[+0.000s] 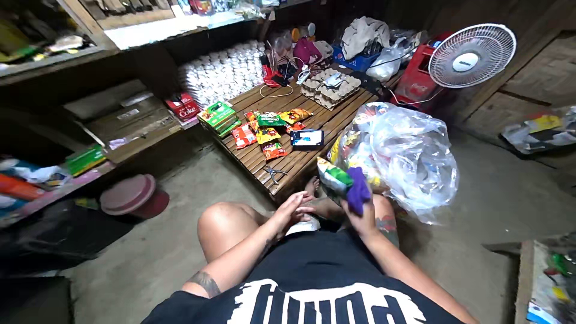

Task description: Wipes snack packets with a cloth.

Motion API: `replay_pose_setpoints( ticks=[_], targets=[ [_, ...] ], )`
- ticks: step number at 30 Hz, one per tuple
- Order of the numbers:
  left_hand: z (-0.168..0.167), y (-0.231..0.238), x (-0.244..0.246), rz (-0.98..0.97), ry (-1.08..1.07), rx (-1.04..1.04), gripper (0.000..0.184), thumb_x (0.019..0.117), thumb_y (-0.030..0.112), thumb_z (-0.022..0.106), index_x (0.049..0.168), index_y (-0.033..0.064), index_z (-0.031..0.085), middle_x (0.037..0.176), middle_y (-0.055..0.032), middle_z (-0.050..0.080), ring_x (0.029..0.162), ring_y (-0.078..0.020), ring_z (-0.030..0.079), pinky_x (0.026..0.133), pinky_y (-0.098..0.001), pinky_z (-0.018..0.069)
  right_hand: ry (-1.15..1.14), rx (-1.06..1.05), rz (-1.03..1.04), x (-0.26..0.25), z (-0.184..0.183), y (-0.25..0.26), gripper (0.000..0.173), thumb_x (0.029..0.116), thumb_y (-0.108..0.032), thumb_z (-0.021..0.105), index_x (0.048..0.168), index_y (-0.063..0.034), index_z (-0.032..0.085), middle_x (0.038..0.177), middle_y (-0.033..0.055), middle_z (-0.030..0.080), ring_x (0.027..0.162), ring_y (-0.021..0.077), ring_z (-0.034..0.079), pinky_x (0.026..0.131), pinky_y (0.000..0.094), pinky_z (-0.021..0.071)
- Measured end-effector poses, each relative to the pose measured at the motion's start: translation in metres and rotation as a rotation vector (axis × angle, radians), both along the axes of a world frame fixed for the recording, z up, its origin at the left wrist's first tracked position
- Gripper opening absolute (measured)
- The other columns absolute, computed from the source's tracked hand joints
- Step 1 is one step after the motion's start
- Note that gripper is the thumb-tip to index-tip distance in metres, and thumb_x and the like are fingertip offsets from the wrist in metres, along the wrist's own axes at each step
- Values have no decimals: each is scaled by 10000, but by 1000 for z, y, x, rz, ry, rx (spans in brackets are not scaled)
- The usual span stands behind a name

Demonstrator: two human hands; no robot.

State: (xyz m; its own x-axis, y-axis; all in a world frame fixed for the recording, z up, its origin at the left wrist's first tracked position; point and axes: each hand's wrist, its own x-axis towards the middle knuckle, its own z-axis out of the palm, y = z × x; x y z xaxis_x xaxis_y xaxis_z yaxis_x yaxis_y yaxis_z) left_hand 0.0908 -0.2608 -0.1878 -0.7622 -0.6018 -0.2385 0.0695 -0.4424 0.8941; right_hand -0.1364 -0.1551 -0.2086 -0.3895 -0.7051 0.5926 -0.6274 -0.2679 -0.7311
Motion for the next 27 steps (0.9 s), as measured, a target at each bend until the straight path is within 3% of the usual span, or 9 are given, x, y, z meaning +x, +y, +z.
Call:
replay_pose_setpoints(
  ticks=[2,4,6,9,13,16,19,22,27],
  targets=[
    [25,8,-7,-77,109,24,761,1046,618,307,1583,90,195,1407,-102,590,1163,-233,664,911,-426,592,375,22,263,2,4,5,573,810,-163,758,1363,-137,608,1405,247,572,1353,418,517,1118,615,422],
    [36,9,-11,-45,76,-14,906,968,687,467,1590,105,155,1299,-88,642,1119,-185,667,921,-393,580,595,163,466,18,19,9,731,711,-148,847,1391,-296,625,1537,207,478,1429,512,392,1089,767,331],
    [42,13,-12,-2,-14,-70,1008,893,490,721,1587,76,119,1241,-109,647,1065,-172,676,914,-376,582,586,248,568,27,27,12,619,761,-174,843,1350,-240,664,1580,193,431,1476,496,327,1132,749,292],
    [52,29,-14,12,-134,-40,772,910,116,683,1519,15,220,1121,-98,665,967,-130,678,880,-328,578,248,336,769,25,36,12,523,908,-320,706,1326,-12,645,1602,227,378,1531,391,267,1248,549,234],
    [2,22,6,-109,14,108,842,878,186,748,1538,77,236,1169,-114,689,1043,-191,697,937,-395,579,47,488,915,24,40,14,536,941,-372,681,1312,14,654,1615,236,349,1544,341,250,1269,474,211],
    [-7,24,14,-101,9,158,758,928,160,691,1546,89,258,1187,-116,683,1048,-201,693,927,-396,583,-19,581,887,17,64,14,456,973,-266,646,1326,23,627,1471,209,539,1401,255,490,1181,409,385],
    [-10,23,21,-32,-7,175,742,955,168,671,1560,90,248,1191,-132,682,1054,-215,697,924,-402,590,223,676,758,3,140,12,426,1010,-246,622,1369,-16,607,1327,180,647,1224,253,627,1079,453,482],
    [-12,21,28,95,-35,241,649,995,170,611,1547,90,278,1177,-153,687,1052,-239,699,916,-421,595,438,374,688,-1,215,20,371,1002,-300,603,1294,-82,677,1309,46,679,1229,138,625,1063,385,518],
    [-21,20,39,300,-76,448,313,1076,247,473,1310,51,544,1098,-136,708,1015,-240,702,880,-435,596,183,-117,937,25,324,36,490,961,-224,658,1365,34,554,1377,72,638,1264,190,612,1052,343,549]
  ],
)
